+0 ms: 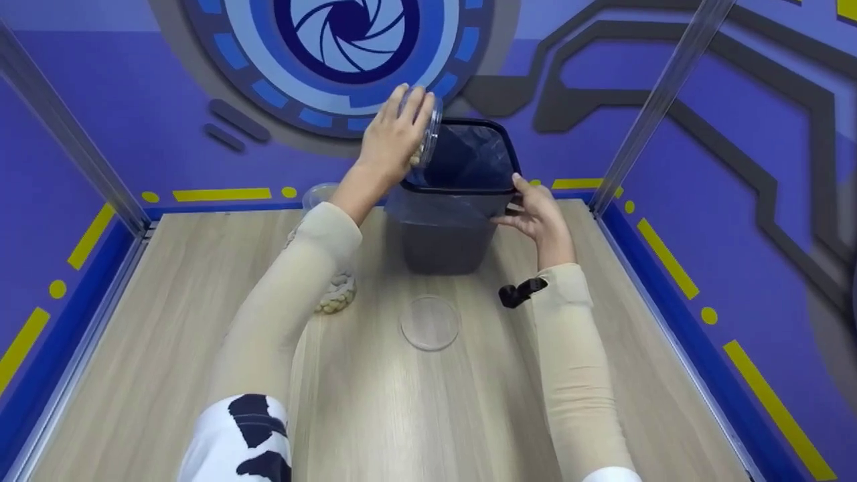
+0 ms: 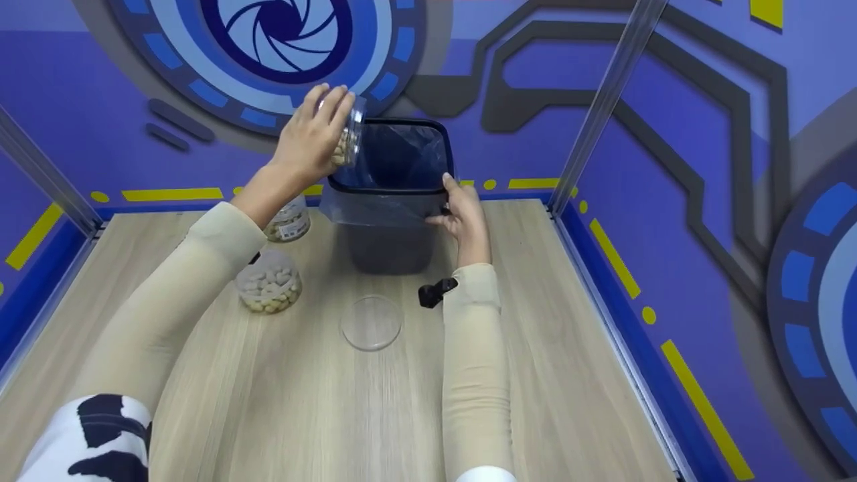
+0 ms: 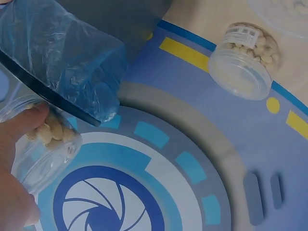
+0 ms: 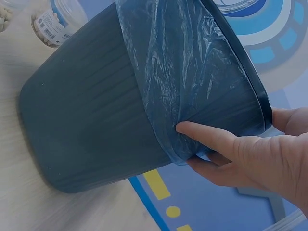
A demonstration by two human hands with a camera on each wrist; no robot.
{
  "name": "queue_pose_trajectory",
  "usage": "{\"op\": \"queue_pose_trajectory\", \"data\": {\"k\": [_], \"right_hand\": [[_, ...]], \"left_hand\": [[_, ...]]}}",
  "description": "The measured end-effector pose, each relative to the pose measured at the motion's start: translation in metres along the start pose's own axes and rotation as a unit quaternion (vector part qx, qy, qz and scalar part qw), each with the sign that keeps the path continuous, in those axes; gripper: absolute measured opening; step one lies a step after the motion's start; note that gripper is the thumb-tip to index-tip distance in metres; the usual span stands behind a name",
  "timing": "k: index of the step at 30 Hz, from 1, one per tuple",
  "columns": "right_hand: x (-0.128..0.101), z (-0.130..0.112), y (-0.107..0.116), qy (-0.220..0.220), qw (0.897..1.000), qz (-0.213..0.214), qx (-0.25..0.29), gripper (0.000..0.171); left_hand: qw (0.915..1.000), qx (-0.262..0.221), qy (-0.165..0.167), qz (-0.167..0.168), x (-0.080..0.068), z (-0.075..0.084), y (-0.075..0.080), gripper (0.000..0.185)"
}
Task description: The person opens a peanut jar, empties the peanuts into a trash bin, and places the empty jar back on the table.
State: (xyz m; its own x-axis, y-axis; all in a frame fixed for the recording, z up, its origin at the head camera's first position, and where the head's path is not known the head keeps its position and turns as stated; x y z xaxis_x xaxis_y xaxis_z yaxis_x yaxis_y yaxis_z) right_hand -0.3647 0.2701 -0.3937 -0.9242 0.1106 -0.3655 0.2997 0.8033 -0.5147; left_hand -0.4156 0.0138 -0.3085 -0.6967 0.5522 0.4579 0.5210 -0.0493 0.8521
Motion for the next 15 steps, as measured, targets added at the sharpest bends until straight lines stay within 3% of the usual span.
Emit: {"op": "queue_pose_trajectory", "data": {"k": [9,15], "right_hand": [[0.006,0.006,-0.012,-0.011,1.000,-0.018,-0.005,0.075],[0.002,0.000,0.001,-0.013,1.000,-0.010,0.006,0.075]], "left_hand": [[0.9997,0.017,0.016,0.003,-0.011,-0.010,0.003,0.090],[0.9991,0.036,-0.013,0.017,-0.004,0.001,0.000,0.096]]}}
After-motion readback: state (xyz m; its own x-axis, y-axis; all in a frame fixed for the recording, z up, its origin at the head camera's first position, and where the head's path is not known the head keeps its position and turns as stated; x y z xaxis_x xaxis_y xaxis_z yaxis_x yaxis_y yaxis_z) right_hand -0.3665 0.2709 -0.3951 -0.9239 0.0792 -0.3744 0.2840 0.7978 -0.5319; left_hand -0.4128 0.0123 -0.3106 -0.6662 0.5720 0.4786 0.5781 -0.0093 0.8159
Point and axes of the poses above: each hand's wrist, its own x-axis towards the middle knuckle, its own y-axis out of the back of the hand, z = x × y, the point moved 2 cm from there along x, towards the middle knuckle, and after that the axes turned 8 degrees about x, right-handed, at the moved point
